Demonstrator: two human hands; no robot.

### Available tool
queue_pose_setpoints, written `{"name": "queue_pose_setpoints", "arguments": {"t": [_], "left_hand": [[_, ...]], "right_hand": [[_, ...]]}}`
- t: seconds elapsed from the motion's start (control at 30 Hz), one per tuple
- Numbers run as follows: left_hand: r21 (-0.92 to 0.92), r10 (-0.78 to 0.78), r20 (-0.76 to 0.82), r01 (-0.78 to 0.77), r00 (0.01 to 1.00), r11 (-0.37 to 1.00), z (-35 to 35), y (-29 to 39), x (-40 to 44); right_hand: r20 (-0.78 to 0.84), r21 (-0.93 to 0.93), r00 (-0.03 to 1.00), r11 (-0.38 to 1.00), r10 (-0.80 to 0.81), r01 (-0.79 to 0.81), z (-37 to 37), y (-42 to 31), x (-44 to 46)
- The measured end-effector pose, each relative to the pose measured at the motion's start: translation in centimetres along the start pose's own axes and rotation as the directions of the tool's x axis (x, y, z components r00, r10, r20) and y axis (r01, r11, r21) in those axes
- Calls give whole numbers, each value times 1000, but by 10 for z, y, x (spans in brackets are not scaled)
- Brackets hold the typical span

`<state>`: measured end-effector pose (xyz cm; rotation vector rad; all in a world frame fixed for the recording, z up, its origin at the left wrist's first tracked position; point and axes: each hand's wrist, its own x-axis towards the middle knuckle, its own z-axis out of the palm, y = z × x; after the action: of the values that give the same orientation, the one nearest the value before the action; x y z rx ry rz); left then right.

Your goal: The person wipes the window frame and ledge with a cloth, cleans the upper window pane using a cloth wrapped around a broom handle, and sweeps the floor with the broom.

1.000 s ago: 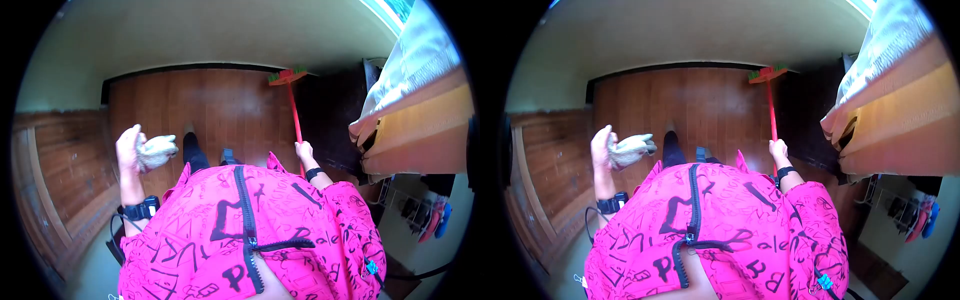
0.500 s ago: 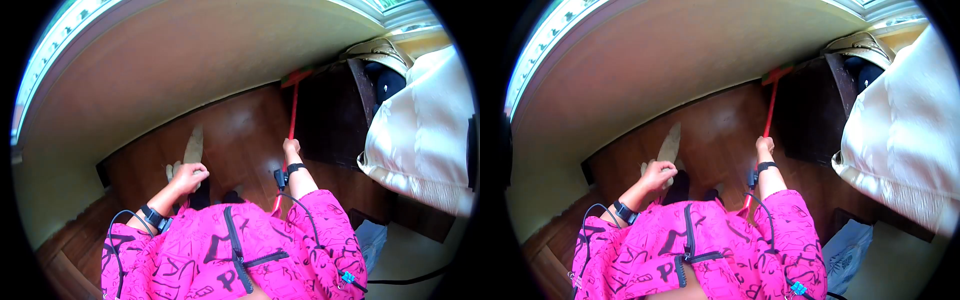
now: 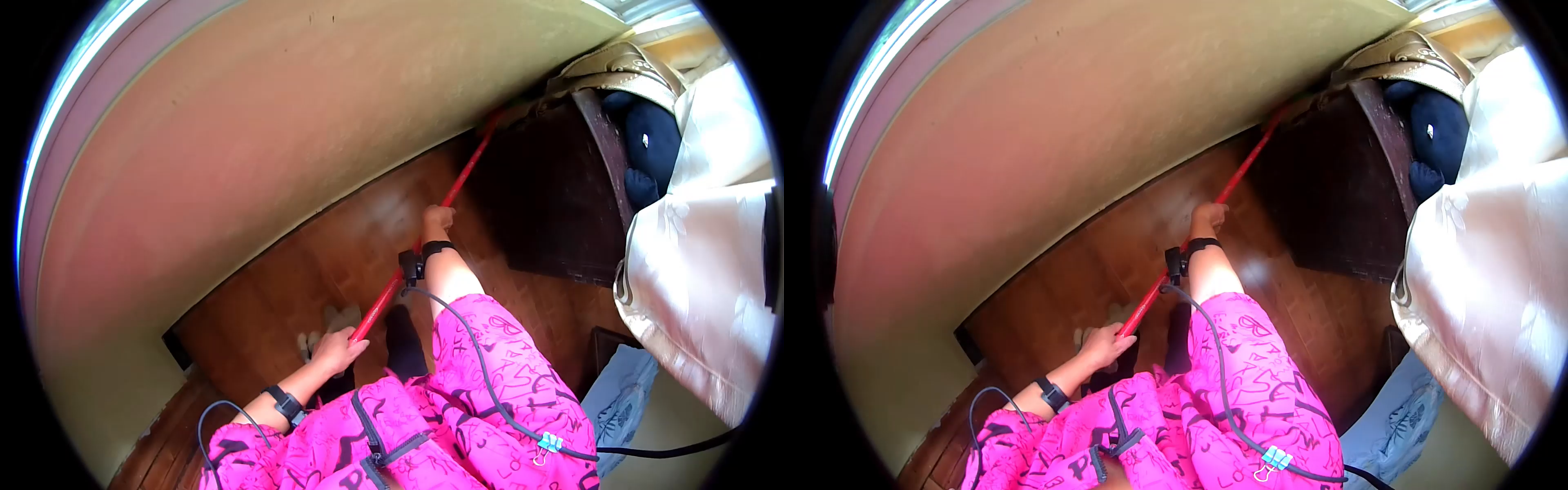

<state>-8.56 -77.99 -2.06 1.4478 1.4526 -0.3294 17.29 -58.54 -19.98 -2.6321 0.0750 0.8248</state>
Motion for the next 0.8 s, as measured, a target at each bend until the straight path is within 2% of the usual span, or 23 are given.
{"name": "queue_pose_setpoints", "arguments": {"t": [0.07, 0.13, 0.17, 0.23, 0.27, 0.37, 0.47, 0.6, 0.63, 0.7, 0.73, 0.77, 0.8], "left_hand": [[-15, 42, -62, -43, 997, 999, 3, -6, 21], [-59, 98, -125, -106, 987, 993, 2, -10, 46], [-64, 93, -119, -101, 988, 993, -1, -8, 52], [-64, 109, -127, -118, 986, 991, -6, 4, 74], [-86, 98, -93, -106, 991, 991, -6, 12, 83], [-113, 164, -118, -178, 979, 978, 6, 21, 109], [-163, 190, -93, -203, 977, 965, 2, 38, 146], [-207, 232, -43, -236, 972, 949, -20, 59, 176], [-207, 226, -43, -230, 973, 951, -26, 63, 183], [-163, 324, -69, -331, 943, 929, -37, 70, 197], [-76, 360, -69, -364, 931, 928, -45, 75, 200], [-75, 358, -62, -362, 932, 929, -50, 81, 197], [-21, 335, -42, -336, 941, 942, -57, 86, 191]], "right_hand": [[11, 27, 1000, 999, -18, 17, 22, -7, 25], [-35, -91, 989, 986, -144, 140, 56, -2, 83], [-35, -100, 989, 985, -142, 138, 56, -3, 88], [13, 38, 995, 994, -103, 103, 52, -23, 95], [58, 42, 988, 989, -144, 141, 13, -45, 53], [21, 22, 978, 978, -209, 209, 16, -59, 86], [17, -71, 978, 975, -209, 210, 8, -88, 110], [-42, -80, 978, 977, -202, 198, 34, -103, 171], [19, -34, 974, 974, -224, 225, 36, -105, 183], [77, 8, 969, 971, -237, 237, 36, -103, 193], [247, 233, 937, 954, -246, 189, 25, -104, 181], [398, 437, 872, 894, -287, 94, 18, -102, 172], [393, 431, 876, 898, -280, 93, 21, -95, 170]]}}
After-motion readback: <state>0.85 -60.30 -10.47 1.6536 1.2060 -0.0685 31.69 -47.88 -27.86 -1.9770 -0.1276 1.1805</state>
